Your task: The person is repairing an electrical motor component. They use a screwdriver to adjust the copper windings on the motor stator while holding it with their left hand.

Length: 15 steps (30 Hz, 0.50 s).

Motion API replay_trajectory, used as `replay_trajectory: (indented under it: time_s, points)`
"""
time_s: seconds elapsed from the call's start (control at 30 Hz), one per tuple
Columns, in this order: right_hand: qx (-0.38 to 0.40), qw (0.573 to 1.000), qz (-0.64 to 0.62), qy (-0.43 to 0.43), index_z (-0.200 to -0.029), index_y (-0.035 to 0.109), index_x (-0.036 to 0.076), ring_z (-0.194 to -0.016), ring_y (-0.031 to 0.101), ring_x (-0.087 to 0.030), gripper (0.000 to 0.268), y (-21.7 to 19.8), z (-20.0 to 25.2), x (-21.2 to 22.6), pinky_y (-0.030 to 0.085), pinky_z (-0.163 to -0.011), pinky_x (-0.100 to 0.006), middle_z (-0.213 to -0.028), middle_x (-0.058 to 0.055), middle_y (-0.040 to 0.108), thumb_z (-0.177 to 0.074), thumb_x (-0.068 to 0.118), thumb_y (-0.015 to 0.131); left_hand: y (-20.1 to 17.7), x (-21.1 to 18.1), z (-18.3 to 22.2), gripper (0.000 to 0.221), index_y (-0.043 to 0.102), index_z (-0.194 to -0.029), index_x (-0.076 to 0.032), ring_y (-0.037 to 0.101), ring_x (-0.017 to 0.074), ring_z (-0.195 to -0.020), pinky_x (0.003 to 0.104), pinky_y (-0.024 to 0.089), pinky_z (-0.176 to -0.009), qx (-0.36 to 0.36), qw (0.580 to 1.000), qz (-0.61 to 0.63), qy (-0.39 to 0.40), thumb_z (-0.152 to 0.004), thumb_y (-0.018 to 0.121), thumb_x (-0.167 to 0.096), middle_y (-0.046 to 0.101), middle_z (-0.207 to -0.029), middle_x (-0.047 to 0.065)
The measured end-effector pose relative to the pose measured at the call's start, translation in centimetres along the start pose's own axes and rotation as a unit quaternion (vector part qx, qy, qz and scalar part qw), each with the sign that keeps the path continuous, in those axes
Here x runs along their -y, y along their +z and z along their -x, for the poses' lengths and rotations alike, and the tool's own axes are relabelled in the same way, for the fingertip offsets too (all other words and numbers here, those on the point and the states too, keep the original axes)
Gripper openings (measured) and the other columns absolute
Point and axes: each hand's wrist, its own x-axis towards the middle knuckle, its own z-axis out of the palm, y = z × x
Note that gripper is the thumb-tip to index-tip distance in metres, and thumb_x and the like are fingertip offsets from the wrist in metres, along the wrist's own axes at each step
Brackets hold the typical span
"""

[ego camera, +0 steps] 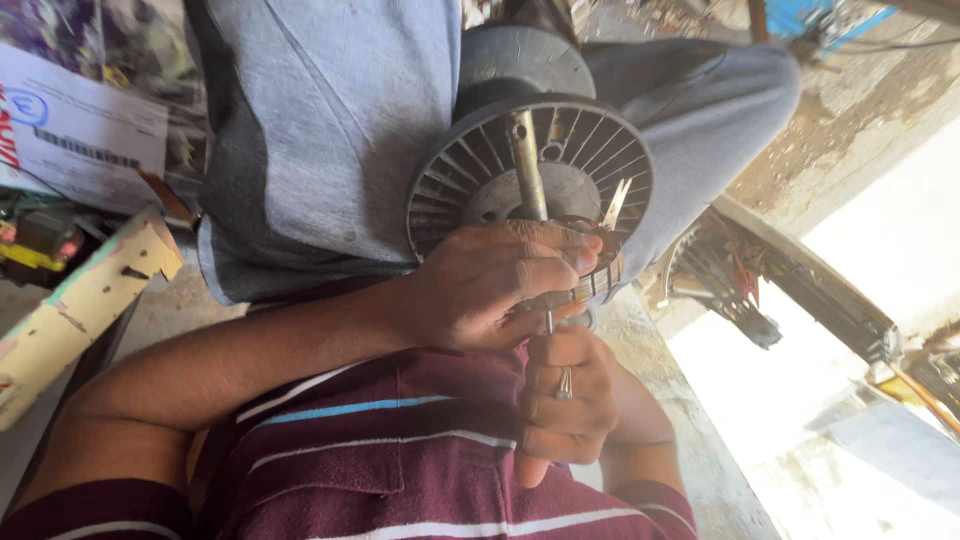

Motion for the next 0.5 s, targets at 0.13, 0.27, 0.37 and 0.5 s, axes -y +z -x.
replay_trajectory:
  time_s: [0.13, 0.27, 0.37, 0.5]
  points:
    - [-0.008, 1.0, 0.026, 0.011, -0.063, 0.046, 0.016, -0.059, 0.049, -0.019, 0.051, -0.1, -1.1, 1.0, 0.038, -0.05, -0.035, -0.065, 0.001, 0.045, -0.101, 0.044, 0.065, 0.2, 0.4, 0.4, 0.043, 0.05, -0.127, -0.003, 0.069, 0.028, -0.127, 0.039, 0.062, -0.109, -0.021, 1.0, 0.003, 0.012, -0.099, 0.083, -0.007, 0.066, -0.13, 0.017]
    - [0.03, 0.966, 0.046, 0.253, -0.065, 0.047, 0.015, -0.066, 0.06, -0.025, 0.042, -1.5, -1.6, 8.0, 0.042, -0.055, -0.039, -0.069, 0.0, 0.05, -0.094, 0.036, 0.069, 0.8, 0.7, 0.8, 0.05, 0.049, -0.127, -0.001, 0.069, 0.0295, -0.122, 0.041, 0.06, -0.108, -0.048, 0.998, -0.009, 0.044, -0.097, 0.087, -0.013, 0.065, -0.129, 0.018]
    - [-0.075, 0.945, 0.086, 0.308, -0.066, 0.047, 0.013, -0.067, 0.059, -0.025, 0.042, -0.2, -0.3, 10.2, 0.045, -0.056, -0.04, -0.07, -0.001, 0.051, -0.096, 0.033, 0.068, 0.7, -0.3, 0.1, 0.052, 0.052, -0.128, -0.002, 0.072, 0.0285, -0.118, 0.038, 0.061, -0.104, -0.053, 0.997, -0.037, 0.034, -0.093, 0.088, -0.014, 0.068, -0.127, 0.016]
    - [-0.156, 0.921, 0.126, 0.333, -0.067, 0.046, 0.012, -0.067, 0.059, -0.026, 0.041, 1.2, 0.8, 11.3, 0.048, -0.059, -0.041, -0.07, -0.002, 0.052, -0.097, 0.029, 0.066, 0.7, -2.6, -0.9, 0.051, 0.056, -0.134, 0.0, 0.076, 0.0254, -0.11, 0.034, 0.063, -0.095, -0.009, 0.996, -0.08, -0.026, -0.094, 0.087, -0.012, 0.071, -0.123, 0.014]
